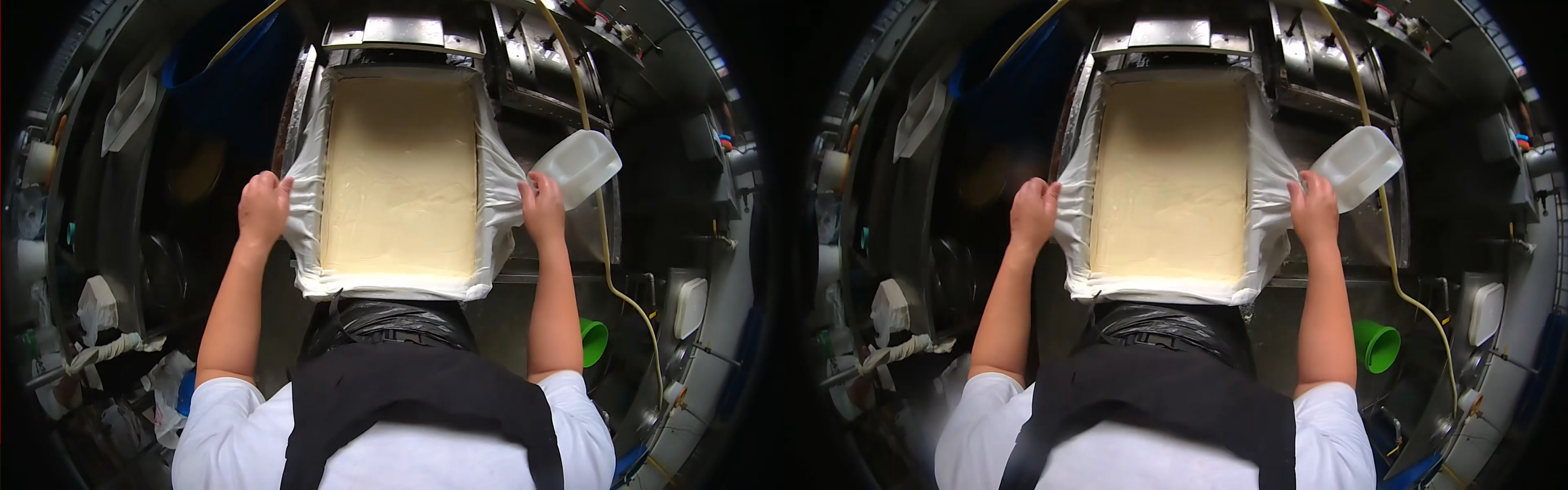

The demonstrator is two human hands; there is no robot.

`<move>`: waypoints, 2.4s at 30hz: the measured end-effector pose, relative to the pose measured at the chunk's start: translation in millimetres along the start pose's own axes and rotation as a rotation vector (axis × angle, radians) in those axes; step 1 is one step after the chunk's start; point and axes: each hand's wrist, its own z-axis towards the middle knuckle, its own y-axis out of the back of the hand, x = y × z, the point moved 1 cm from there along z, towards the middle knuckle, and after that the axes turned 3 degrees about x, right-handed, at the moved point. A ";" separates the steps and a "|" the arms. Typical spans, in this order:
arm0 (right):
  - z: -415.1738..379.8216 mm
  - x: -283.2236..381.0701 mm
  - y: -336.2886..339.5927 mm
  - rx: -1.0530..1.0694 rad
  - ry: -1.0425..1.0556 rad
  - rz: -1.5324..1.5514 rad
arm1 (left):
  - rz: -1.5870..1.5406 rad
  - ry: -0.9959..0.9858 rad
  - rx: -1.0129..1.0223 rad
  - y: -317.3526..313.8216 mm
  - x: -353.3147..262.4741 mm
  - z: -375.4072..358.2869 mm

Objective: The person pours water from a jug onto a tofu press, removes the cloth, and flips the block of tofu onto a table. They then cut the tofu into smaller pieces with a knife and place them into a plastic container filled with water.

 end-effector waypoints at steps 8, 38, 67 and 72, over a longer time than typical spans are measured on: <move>-117.1 106.5 19.0 0.705 0.449 0.303 | -0.320 -0.510 0.591 11.2 -79.6 -116.3; 79.8 101.2 -102.9 -0.073 0.291 -0.187 | -0.512 0.214 0.184 -79.6 -31.1 23.2; 151.1 222.2 -185.7 0.489 -0.211 1.200 | -0.603 0.236 0.175 -87.7 -22.7 18.7; 148.1 126.6 -133.8 -0.084 0.191 0.152 | -0.591 0.224 0.141 -79.8 -29.1 20.7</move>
